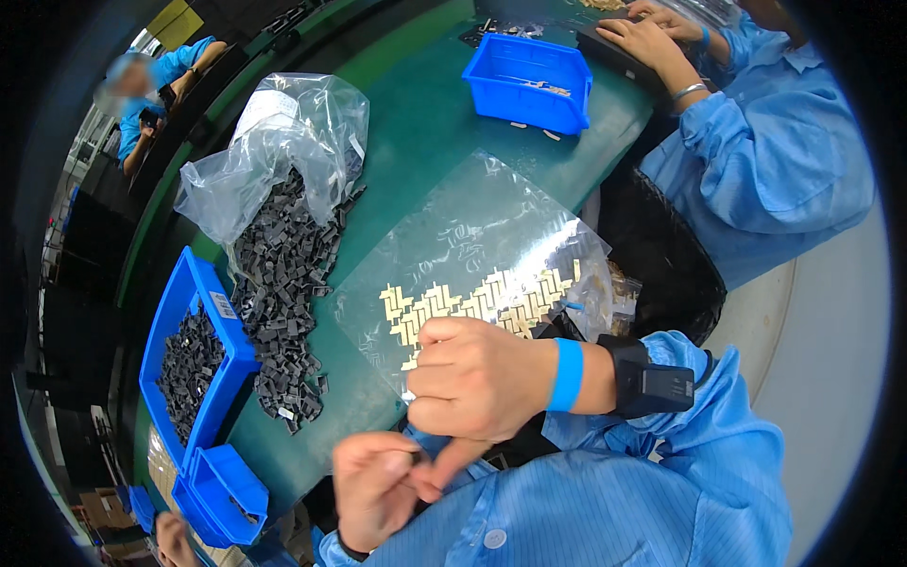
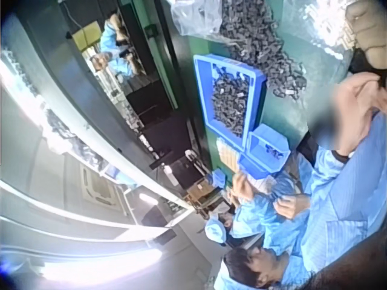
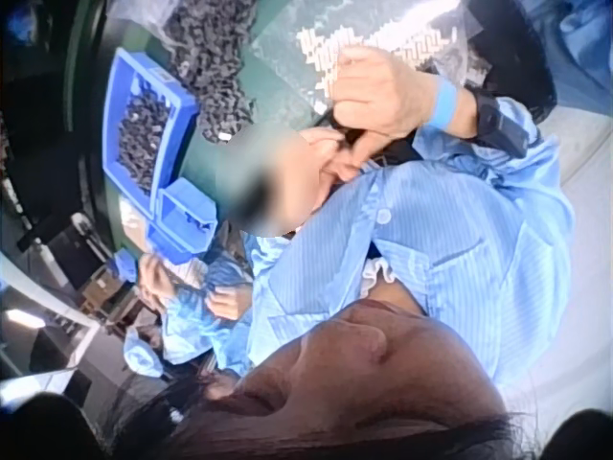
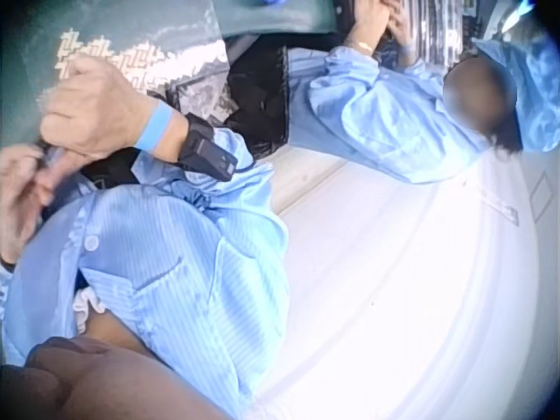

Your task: Assembling small plastic and metal components at a factory workstation.

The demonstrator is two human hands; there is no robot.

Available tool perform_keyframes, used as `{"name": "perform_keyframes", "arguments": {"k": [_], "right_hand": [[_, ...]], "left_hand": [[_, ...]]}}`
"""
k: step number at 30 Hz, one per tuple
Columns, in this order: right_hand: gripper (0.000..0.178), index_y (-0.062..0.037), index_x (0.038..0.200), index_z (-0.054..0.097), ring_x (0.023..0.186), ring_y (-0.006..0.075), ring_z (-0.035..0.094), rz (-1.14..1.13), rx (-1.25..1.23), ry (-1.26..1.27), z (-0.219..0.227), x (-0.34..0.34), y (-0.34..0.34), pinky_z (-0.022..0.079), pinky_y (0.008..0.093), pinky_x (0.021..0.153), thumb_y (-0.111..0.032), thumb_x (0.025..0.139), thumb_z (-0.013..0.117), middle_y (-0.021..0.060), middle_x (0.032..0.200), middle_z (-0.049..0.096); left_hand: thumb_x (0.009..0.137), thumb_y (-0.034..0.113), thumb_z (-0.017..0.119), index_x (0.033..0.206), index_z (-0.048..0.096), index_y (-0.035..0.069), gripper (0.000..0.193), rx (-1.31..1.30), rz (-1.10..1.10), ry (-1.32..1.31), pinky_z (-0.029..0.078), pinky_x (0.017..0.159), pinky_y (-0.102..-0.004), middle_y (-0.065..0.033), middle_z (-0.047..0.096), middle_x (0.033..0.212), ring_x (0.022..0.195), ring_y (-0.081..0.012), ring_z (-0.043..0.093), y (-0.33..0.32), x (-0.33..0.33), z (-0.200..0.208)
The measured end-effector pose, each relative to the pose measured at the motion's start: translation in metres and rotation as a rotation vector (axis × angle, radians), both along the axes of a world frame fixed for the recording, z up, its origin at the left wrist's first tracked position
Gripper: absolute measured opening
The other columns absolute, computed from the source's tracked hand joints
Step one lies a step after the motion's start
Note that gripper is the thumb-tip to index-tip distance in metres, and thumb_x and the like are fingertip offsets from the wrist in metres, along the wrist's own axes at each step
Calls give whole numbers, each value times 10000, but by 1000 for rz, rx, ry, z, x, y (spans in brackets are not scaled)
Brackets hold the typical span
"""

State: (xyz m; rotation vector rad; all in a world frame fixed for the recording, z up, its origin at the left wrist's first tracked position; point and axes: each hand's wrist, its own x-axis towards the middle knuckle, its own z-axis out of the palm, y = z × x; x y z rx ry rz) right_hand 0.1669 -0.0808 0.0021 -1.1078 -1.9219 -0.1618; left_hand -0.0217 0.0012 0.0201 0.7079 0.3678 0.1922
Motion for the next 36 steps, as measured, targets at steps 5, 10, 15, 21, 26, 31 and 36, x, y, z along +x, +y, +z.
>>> {"name": "perform_keyframes", "arguments": {"k": [5,10,15,21,26,31,36], "right_hand": [[413,-77,681,473,614,198,474,-119,-76,-59,-6,7,-29,387,316,601,-447,697,657,45,699,454],[273,-63,811,559,822,215,545,-195,-148,-229,-25,-5,-38,440,336,683,-297,710,659,74,878,562],[127,-37,781,556,811,223,552,-201,-75,-80,-34,-8,-40,453,329,670,-130,701,589,95,876,561],[122,-22,781,569,793,237,558,-187,5,131,-31,1,-33,443,340,652,-95,692,608,91,865,567],[158,-31,808,570,793,244,552,-111,-91,229,-27,-1,-30,432,350,670,-64,677,650,85,870,558],[212,-40,859,571,816,250,526,-182,-216,346,-13,4,-15,409,357,723,-148,707,673,70,870,547],[212,-49,855,591,833,244,524,-188,-286,372,-19,5,-2,406,353,739,-170,705,680,64,880,542]], "left_hand": [[846,73,564,901,550,-50,136,993,807,-87,496,512,-258,-136,592,782,597,-177,577,69,-5,41],[835,83,597,1366,270,26,626,1605,1094,634,487,699,-237,-214,483,1189,883,-209,592,138,8,63],[809,81,621,1403,169,87,747,1571,954,509,474,765,-307,-186,400,1270,1048,-240,511,121,0,29],[842,113,575,1309,320,65,534,63,267,287,459,871,-426,-142,507,1165,1082,-281,505,19,18,-10],[837,-13,547,1225,400,50,420,-148,209,279,457,896,-439,-91,588,1012,1029,-252,552,10,37,-20],[833,-57,537,1032,524,23,215,-18,290,237,529,794,-352,-77,605,955,884,-176,607,3,40,-26],[814,-54,570,1033,509,4,234,198,335,157,541,748,-300,-105,616,945,841,-165,621,-3,40,-34]]}}
